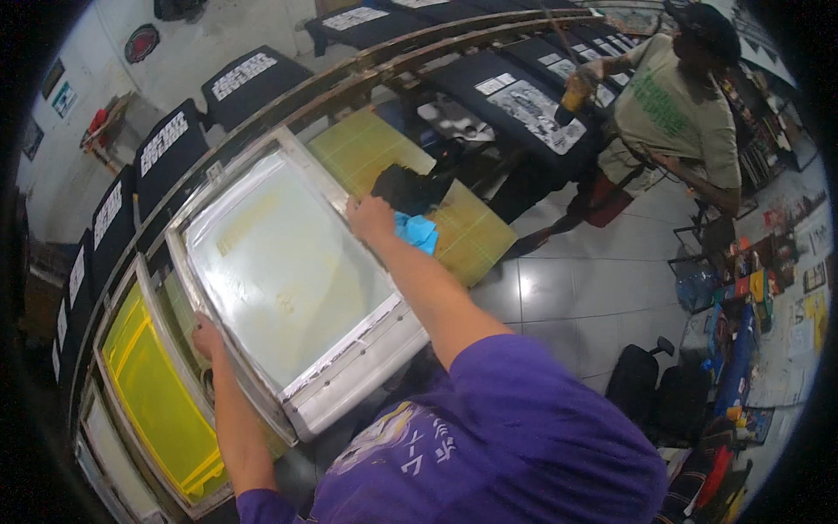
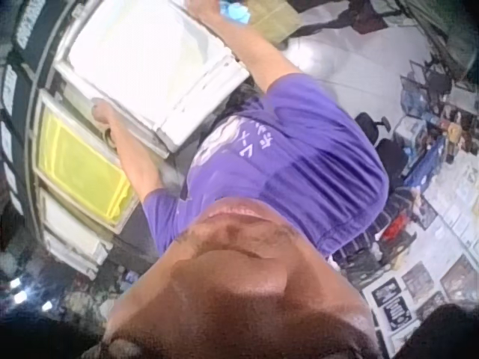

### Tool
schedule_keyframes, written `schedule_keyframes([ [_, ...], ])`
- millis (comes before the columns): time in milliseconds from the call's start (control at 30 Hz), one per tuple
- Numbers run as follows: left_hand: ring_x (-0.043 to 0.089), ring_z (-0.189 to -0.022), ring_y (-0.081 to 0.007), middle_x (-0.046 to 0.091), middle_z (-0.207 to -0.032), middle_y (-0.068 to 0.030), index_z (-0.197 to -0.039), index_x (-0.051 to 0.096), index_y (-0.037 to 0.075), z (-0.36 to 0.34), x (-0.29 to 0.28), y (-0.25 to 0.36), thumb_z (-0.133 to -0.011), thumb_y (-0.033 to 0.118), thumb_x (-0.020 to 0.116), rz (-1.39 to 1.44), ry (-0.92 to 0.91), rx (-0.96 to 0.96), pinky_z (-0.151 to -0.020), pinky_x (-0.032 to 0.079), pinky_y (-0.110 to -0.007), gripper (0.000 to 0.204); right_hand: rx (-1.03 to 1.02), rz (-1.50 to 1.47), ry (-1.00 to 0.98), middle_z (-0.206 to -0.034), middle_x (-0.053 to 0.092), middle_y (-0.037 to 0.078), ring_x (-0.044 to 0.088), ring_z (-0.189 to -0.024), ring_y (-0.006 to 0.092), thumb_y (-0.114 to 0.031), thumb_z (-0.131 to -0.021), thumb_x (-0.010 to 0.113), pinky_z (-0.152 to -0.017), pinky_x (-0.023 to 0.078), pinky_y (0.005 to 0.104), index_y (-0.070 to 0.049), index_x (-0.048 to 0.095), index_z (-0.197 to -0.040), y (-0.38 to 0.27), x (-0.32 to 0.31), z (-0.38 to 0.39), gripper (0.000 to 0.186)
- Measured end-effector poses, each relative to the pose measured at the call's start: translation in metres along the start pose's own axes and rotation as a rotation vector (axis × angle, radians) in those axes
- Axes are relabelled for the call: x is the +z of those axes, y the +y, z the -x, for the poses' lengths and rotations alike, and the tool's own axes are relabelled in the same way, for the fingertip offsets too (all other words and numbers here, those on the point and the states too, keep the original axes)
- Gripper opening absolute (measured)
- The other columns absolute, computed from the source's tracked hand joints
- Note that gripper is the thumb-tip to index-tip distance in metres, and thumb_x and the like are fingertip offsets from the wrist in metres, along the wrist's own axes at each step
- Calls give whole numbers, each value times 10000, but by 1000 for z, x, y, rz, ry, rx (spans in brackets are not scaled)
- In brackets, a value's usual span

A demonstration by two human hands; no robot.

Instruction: The person positions a screen printing frame over a black t-shirt on a press, then walks to a table to mix purple ink in a container using a spatula. The person returns to the press and applies the ink to the screen mesh with the spatula.

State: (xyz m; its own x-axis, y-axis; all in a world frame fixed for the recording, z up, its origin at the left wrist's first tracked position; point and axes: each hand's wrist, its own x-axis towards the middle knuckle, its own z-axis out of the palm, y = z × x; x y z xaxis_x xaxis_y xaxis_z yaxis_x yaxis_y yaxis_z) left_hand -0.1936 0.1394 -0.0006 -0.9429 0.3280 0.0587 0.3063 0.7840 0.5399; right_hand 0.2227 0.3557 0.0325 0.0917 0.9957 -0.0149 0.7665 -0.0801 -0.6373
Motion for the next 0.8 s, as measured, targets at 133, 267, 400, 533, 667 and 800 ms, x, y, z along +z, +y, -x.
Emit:
schedule_keyframes([
  [133,646,-984,-490,698,-1055,-296,-1020,724,-55,-2,8,-7,-994,622,436,-17,50,72,-881,498,-550,736,-14,4,21,-991,700,300,679,-974,457,-455,-964,485,-901,525,537,39,722,-972,3,2,-2,548],
  [267,641,-1007,-486,692,-1072,-302,-1019,713,-74,-7,9,-10,-1003,621,410,-12,9,92,-893,490,-550,758,-16,-44,45,-962,708,287,680,-949,460,-441,-950,523,-879,528,536,12,722,-967,1,-4,0,495],
  [400,640,-1019,-483,689,-1087,-303,-1040,705,-82,16,-6,13,-1000,621,417,-2,-19,25,-899,493,-543,761,-2,-36,9,-984,703,301,676,-983,462,-430,-954,508,-914,521,535,38,723,-974,0,-10,3,515],
  [533,647,-1013,-475,690,-1096,-294,-1060,712,-59,-18,20,-27,-983,617,462,51,-5,24,-885,502,-544,725,-40,4,81,-949,702,310,684,-947,466,-451,-946,515,-884,531,541,16,728,-963,-9,2,-2,513],
  [667,651,-993,-483,702,-1077,-276,-1032,725,-40,-10,13,-17,-964,617,496,78,1,-5,-841,511,-546,699,-80,4,130,-902,711,295,702,-880,466,-462,-933,530,-846,557,526,-5,760,-927,9,17,-8,511],
  [800,645,-1076,-451,675,-1193,-268,-1143,699,-40,8,0,3,-975,618,447,13,-17,-13,-923,501,-543,725,-23,41,12,-1020,704,304,678,-994,462,-477,-953,507,-913,519,536,17,736,-1039,7,9,-8,551],
])
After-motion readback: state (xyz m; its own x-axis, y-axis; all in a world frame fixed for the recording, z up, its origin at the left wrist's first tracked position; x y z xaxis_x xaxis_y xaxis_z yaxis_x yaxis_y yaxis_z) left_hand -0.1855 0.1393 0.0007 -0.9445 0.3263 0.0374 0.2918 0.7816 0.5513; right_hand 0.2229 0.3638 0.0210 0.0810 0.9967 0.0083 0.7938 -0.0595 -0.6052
